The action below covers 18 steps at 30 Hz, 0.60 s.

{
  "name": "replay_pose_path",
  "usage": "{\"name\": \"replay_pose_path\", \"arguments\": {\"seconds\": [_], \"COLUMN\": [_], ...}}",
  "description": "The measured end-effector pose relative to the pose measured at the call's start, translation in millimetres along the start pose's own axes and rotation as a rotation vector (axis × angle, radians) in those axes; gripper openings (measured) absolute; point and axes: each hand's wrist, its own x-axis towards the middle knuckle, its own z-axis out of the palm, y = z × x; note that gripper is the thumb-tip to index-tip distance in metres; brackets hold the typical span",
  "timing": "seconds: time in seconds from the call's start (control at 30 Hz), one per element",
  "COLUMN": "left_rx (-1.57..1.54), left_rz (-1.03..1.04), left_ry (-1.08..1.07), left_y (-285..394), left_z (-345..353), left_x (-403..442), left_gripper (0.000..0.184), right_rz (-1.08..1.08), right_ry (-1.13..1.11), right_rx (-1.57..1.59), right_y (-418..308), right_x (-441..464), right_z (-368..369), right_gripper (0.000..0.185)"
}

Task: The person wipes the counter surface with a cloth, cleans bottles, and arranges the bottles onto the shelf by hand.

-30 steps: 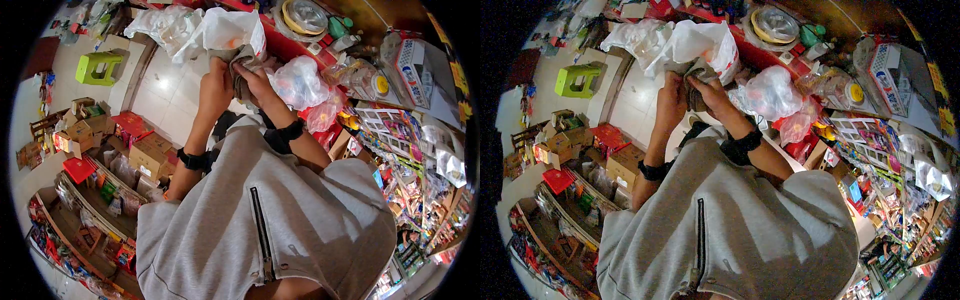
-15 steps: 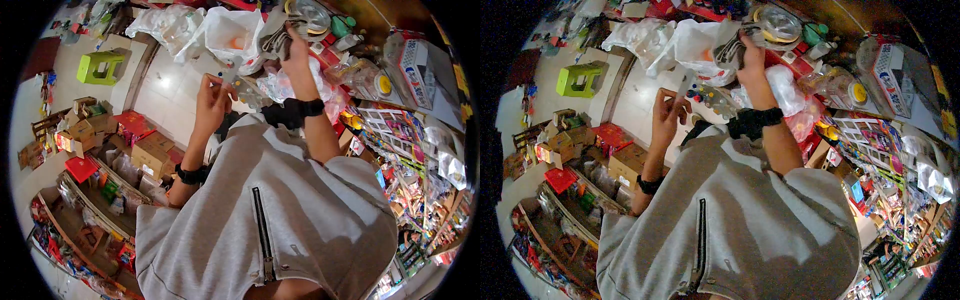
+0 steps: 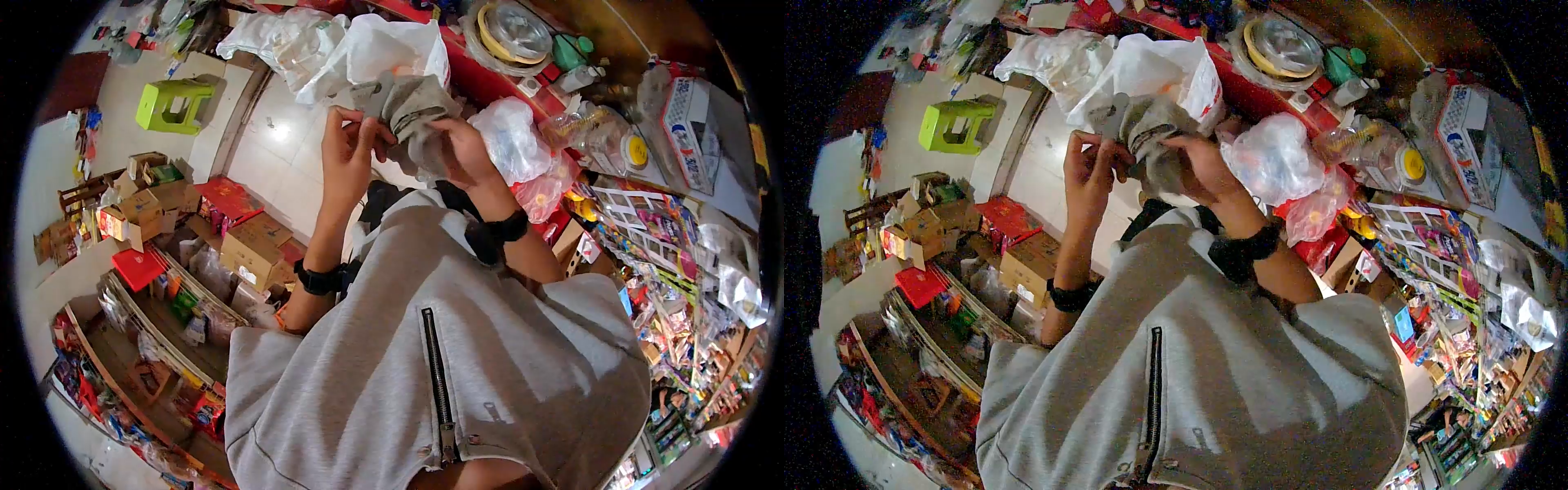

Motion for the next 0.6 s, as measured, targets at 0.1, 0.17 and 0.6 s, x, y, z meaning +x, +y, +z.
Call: {"name": "replay_pose_path", "arguments": {"seconds": [0.1, 0.17, 0.6], "left_rx": [0.359, 0.605, 0.647], "left_rz": [0.081, 0.209, 0.377], "left_ry": [-0.004, -0.042, 0.01], "left_y": [-2.7, 0.3, 34.7], "left_z": [3.9, 4.9, -22.7], "left_x": [0.7, 1.1, 22.9], "left_gripper": [0.016, 0.019, 0.018], "right_rz": [-0.114, -0.232, -0.481], "right_ry": [-0.128, -0.052, 0.145], "right_rx": [-0.202, -0.308, -0.847], "right_y": [8.5, 19.3, 1.6], "right_x": [5.2, 16.0, 20.7], "right_z": [18.5, 19.7, 6.8], "right_gripper": [0.031, 0.032, 0.033]}}
